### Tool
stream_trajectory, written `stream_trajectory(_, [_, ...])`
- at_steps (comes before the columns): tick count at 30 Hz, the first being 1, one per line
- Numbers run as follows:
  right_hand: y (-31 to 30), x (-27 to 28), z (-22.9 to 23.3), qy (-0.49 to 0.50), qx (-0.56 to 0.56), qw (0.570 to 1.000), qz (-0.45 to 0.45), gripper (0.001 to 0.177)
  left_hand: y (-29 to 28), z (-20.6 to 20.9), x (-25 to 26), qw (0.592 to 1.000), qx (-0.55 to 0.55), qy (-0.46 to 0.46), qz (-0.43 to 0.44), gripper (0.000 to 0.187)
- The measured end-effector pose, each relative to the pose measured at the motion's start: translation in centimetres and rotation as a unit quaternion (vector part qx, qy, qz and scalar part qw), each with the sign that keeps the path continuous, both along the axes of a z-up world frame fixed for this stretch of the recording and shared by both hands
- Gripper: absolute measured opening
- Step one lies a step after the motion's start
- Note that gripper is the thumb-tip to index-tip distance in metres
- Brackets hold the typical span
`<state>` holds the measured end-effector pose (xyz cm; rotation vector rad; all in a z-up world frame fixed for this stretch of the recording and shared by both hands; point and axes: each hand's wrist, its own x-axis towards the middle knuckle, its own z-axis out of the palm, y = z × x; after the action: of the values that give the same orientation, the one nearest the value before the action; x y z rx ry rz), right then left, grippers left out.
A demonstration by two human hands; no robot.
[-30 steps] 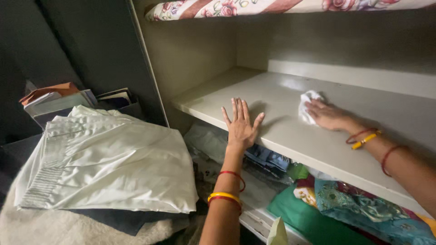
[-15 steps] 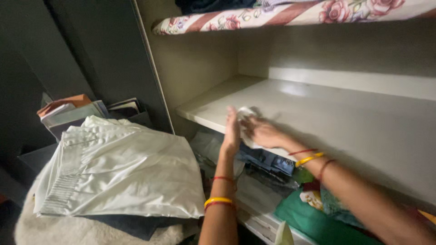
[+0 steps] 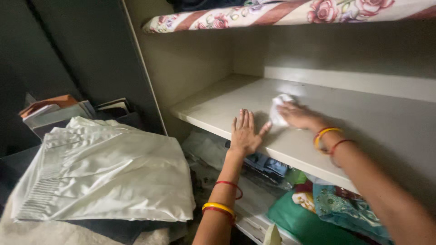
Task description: The person wipes a white shelf with a white cloth, moving the cloth back and forth across the surface. After cleaning, the person places folded white fabric items onto the shelf.
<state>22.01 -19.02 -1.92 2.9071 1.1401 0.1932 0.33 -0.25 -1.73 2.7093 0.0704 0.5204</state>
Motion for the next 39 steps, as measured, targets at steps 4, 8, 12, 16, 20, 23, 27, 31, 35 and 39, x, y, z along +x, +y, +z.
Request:
stream_trajectory(4, [-9.3,6.9,-2.4,0.009,-0.024,0.992,-0.120,0.061,-0.3,-0.9,0.5,0.998,0.062,-0.026,0.018,0.110])
stream_trajectory(8, [-15.7,7.0,-2.0,0.061,-0.021,0.974,-0.216,0.060,0.0,-1.8,0.7,0.994,0.071,-0.074,0.030,0.110])
stream_trajectory(12, [-17.8,3.1,-1.3,0.039,-0.024,0.976,-0.213,0.062,0.0,-1.6,0.9,0.994,0.074,-0.077,0.018,0.108])
stream_trajectory(16, [-15.5,-2.5,-1.0,0.003,-0.088,0.987,-0.135,0.055,-0.2,-2.0,0.8,0.994,0.083,-0.065,0.032,0.106])
stream_trajectory(20, [-9.6,-9.3,-1.4,-0.145,-0.172,0.974,0.009,0.045,0.6,-2.6,1.9,0.999,0.011,-0.047,0.018,0.103])
stream_trajectory(23, [-3.0,-13.3,-1.6,-0.026,0.093,0.991,0.097,0.041,2.4,-2.6,3.3,0.987,-0.143,-0.046,-0.051,0.102])
stream_trajectory(27, [4.7,-17.2,-1.2,-0.086,0.024,0.987,0.137,0.035,5.9,-1.9,2.8,0.837,-0.514,-0.062,-0.177,0.103])
stream_trajectory(31, [8.4,-17.3,-1.4,0.103,0.101,0.981,0.133,0.031,6.3,-0.5,1.2,0.795,-0.588,-0.085,-0.120,0.103])
stream_trajectory(35, [4.0,-8.2,0.3,0.042,0.262,0.909,0.322,0.052,5.0,1.2,0.3,0.936,-0.315,-0.152,-0.040,0.099])
stream_trajectory(39, [-9.1,2.1,-1.1,-0.048,0.221,0.965,0.135,0.065,1.1,0.7,0.5,0.975,-0.175,-0.133,-0.033,0.097])
